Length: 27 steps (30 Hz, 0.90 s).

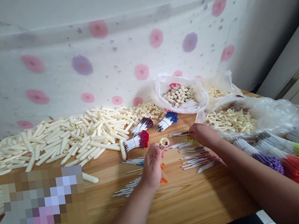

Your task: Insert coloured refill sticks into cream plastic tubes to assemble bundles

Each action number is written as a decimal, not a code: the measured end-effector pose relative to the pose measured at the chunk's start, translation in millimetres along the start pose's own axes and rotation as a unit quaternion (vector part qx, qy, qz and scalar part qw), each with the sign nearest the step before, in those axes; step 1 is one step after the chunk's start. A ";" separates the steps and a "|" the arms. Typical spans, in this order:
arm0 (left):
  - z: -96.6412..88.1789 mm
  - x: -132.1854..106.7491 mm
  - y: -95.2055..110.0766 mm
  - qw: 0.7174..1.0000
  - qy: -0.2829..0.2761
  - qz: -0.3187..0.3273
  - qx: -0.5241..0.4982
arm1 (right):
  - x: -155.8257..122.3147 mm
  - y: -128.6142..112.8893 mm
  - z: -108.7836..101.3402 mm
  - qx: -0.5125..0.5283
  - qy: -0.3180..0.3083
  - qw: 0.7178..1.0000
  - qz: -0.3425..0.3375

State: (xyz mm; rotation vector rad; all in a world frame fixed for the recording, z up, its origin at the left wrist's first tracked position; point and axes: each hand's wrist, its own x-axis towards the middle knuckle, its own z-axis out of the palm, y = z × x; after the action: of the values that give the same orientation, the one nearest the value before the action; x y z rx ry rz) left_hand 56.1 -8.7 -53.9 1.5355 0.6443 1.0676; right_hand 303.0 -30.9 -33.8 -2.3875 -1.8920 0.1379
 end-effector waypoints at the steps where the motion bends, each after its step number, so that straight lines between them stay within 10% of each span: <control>1: -0.1 0.1 0.0 1.000 -0.006 0.002 -0.009 | 2.4 0.3 1.0 -0.004 -0.005 1.000 -0.005; 20: -2.2 2.4 9.4 0.996 -0.081 0.028 -0.020 | -31.6 1.3 -8.3 0.026 0.072 0.997 -0.009; 27: 3.2 4.8 25.1 0.993 -0.083 -0.023 0.079 | -87.0 -16.2 -17.1 0.199 0.087 0.956 -0.196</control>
State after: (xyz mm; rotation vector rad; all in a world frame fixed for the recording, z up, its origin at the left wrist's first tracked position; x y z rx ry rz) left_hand 57.5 -12.4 -28.4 1.7171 0.6577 0.8594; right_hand 269.7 -112.2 -13.6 -1.6816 -1.9821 0.2412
